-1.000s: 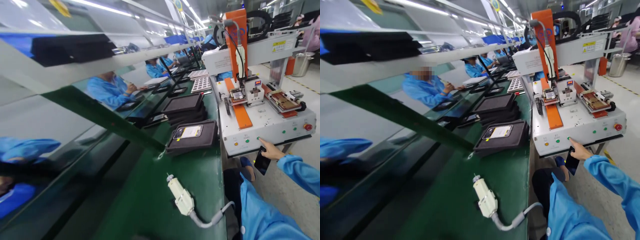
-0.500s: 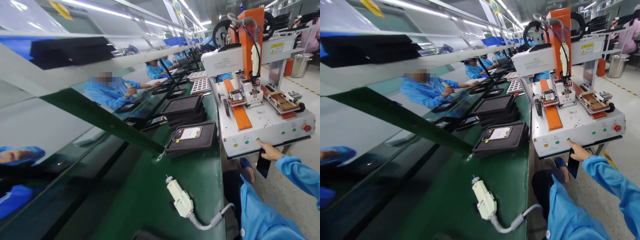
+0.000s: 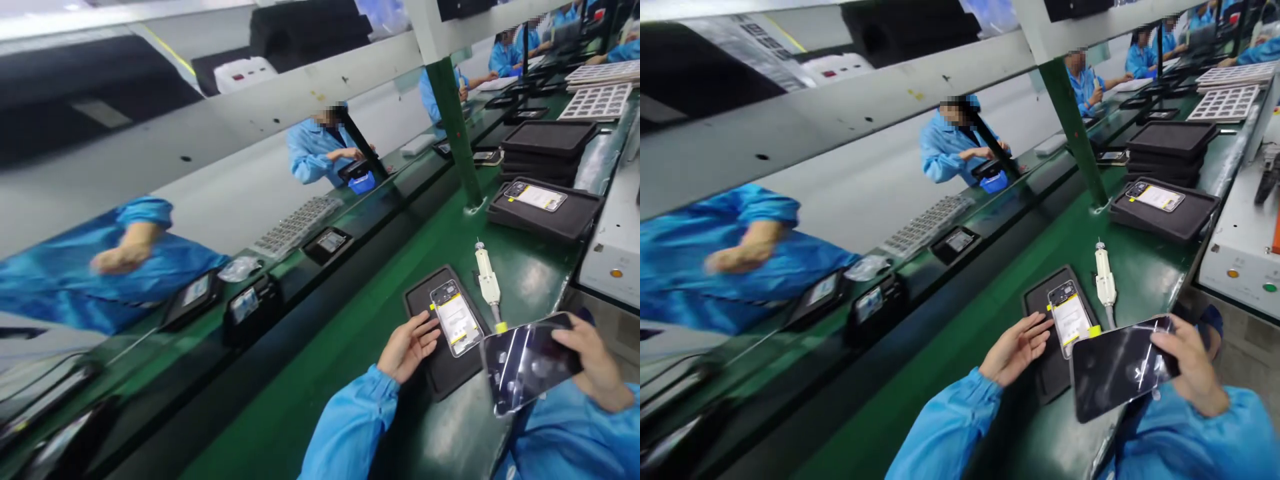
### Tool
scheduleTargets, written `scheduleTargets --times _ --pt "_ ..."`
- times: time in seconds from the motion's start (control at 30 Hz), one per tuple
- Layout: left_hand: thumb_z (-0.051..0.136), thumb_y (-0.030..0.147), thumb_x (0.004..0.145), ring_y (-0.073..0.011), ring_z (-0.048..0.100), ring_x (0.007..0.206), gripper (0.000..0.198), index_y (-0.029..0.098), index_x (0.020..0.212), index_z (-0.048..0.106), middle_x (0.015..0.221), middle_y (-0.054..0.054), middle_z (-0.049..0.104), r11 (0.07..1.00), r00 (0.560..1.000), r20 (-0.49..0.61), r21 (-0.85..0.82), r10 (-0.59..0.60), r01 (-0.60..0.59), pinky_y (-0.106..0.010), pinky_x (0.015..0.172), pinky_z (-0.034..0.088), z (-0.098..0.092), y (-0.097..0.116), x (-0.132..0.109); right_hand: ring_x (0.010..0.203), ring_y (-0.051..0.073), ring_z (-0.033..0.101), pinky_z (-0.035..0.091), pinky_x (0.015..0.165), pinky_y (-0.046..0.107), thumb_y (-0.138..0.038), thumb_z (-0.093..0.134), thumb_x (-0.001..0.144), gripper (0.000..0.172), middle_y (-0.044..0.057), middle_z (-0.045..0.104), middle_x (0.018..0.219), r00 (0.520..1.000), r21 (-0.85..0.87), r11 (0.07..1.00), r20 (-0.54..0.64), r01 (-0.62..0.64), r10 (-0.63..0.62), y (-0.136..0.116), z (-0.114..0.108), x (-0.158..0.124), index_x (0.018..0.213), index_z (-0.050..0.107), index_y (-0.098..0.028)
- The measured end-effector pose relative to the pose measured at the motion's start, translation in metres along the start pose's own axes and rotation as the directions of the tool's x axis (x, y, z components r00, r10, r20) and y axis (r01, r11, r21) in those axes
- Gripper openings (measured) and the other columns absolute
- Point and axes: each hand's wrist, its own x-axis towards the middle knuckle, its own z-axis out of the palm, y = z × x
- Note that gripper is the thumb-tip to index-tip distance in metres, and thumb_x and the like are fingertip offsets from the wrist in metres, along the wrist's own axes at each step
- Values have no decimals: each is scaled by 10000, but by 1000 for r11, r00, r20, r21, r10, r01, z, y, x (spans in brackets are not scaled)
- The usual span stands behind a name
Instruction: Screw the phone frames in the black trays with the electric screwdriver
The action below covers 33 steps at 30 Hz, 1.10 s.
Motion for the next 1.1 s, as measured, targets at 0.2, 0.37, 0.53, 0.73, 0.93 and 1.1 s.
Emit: scheduleTargets --times 0.2,0.37,0.53,0.73,0.93,1.1 --pt "736 223 768 -59 493 364 194 96 896 666 734 -54 690 995 994 85 61 73 -79 -162 321 364 26 -18 20 572 134 581 487 541 217 -340 881 541 353 19 648 645 971 327 924 198 -197 137 28 56 9 775 687 -161" --pt "832 151 620 -111 541 403 230 55 791 714 596 -68 689 972 969 99 46 225 -231 -189 380 395 57 -38 37 620 162 615 486 565 231 -290 859 558 300 31 669 691 923 277 908 313 -316 226 5 47 17 770 688 -164" --pt "746 171 723 -186 671 555 162 73 838 689 691 -92 733 930 931 -109 -77 349 -358 -257 540 551 18 -26 23 604 171 608 502 581 259 -280 826 559 260 14 651 657 931 246 916 265 -317 251 -23 58 39 722 658 -169" --pt "580 86 811 -159 630 434 92 79 878 644 581 -54 697 905 845 -409 -93 345 -414 -208 423 515 -60 -10 -30 671 181 628 536 657 290 -317 694 743 164 2 620 660 920 -140 942 298 306 -255 -23 96 82 811 663 -171" --pt "681 156 731 -196 628 416 146 100 864 661 550 -49 672 946 877 -409 -87 252 -313 -221 371 497 -92 -41 -59 1175 239 582 463 1049 445 -149 388 959 317 151 662 1151 213 -203 66 896 977 -390 22 114 108 1118 659 -116" --pt "850 317 569 -240 673 522 428 129 882 627 641 -64 704 952 913 -328 -103 242 -289 -250 412 524 -89 -62 -68 1246 329 524 343 1115 584 -467 665 861 424 149 630 1238 361 -329 205 922 922 -141 5 91 92 1131 673 -140"
